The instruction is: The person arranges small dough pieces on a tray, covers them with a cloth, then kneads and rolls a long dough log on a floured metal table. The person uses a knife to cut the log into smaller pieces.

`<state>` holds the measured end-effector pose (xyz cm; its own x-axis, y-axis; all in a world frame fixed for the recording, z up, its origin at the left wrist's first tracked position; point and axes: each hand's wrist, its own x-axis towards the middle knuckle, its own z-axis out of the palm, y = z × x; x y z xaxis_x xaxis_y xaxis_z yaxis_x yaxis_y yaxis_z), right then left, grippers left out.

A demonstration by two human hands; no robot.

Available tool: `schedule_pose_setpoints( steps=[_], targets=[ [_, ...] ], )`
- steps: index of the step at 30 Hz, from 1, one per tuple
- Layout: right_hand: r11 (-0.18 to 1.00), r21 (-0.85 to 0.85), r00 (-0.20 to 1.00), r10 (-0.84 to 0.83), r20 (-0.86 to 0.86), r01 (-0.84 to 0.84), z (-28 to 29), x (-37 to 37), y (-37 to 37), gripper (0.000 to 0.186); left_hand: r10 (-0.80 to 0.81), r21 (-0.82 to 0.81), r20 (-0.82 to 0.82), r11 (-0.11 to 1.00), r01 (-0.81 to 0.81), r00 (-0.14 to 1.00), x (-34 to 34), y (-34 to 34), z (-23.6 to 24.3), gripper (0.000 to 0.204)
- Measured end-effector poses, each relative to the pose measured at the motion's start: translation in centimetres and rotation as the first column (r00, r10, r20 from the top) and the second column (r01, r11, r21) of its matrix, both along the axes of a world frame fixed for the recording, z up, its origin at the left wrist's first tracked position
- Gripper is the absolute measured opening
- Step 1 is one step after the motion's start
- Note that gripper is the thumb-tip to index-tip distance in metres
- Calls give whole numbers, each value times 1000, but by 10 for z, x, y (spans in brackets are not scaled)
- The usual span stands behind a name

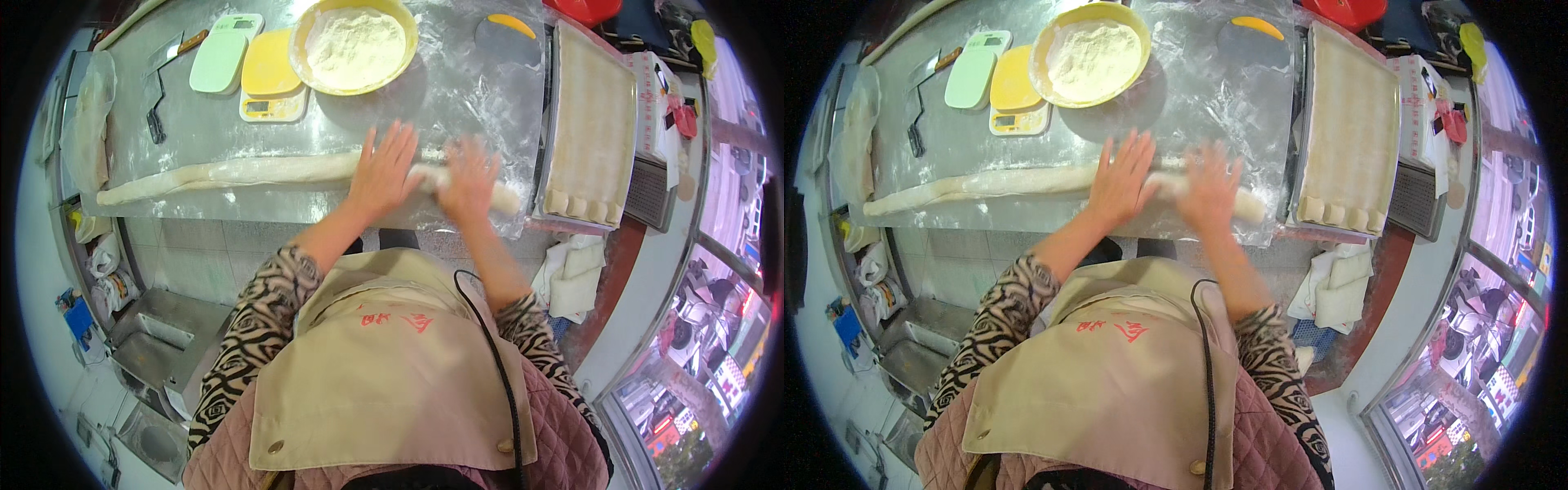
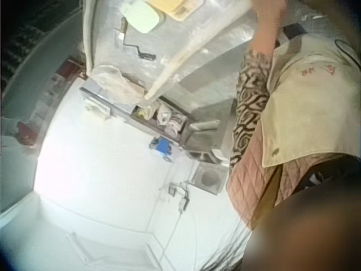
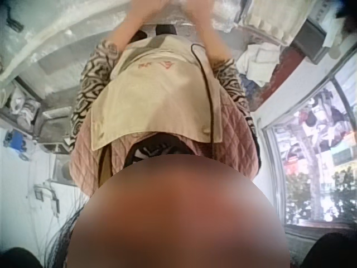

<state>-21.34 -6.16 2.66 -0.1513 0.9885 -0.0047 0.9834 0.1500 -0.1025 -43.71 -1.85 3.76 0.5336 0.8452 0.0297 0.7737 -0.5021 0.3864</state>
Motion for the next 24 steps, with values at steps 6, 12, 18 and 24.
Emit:
schedule_pose_setpoints(
  steps=[6,12,18,24],
  targets=[
    [998,-19,996,-64,-60,63,1,39,38,76,-31,-37,-6,999,31,999,31,4,4,72],
    [915,-403,997,-39,-70,8,45,23,-85,93,-284,-257,141,915,312,948,21,-81,25,77],
    [995,9,995,-99,-16,99,0,55,37,83,-71,43,189,997,64,979,50,15,-2,67],
    [995,-53,990,83,-112,-89,12,45,38,85,112,-38,-60,993,-115,992,-100,28,6,67]
  ],
)
